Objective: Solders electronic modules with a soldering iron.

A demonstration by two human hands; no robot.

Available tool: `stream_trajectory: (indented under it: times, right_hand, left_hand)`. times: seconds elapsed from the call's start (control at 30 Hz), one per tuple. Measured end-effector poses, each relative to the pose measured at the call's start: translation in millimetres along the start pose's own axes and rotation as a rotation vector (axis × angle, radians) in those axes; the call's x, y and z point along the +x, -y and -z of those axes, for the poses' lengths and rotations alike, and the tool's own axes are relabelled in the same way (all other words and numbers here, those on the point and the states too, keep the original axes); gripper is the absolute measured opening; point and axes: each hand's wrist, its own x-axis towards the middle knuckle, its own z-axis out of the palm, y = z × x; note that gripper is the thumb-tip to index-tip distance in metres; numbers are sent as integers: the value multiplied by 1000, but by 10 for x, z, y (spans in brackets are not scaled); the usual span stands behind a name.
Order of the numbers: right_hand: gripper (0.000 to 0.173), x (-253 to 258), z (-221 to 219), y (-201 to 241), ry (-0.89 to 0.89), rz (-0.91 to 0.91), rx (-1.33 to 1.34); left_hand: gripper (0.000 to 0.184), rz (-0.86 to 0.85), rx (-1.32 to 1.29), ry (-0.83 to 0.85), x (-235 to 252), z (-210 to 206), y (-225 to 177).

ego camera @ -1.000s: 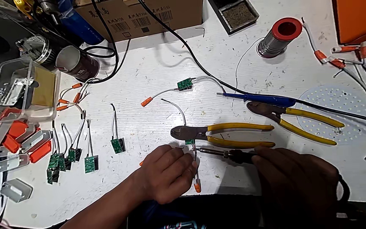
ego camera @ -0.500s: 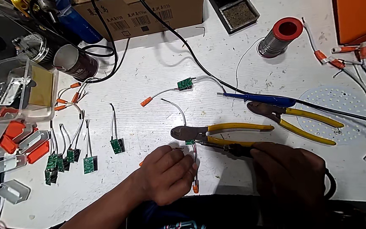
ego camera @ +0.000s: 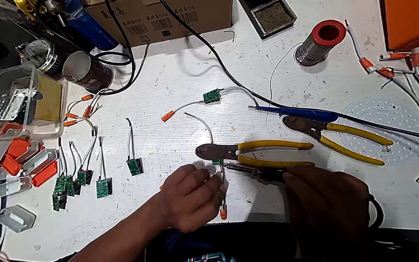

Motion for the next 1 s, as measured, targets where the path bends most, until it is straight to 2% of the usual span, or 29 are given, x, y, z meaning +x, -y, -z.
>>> stream_trajectory:
  times: [0.67,1.0]
  right_hand:
    - [16,-74,-27,116,-41,-101,-2]
    - [16,-64,-35,116,-35,-94,9]
  left_hand:
    - [8,-2,-22,-12,-6,-5,8]
    - [7,-13,-5,-22,-16,-2,5]
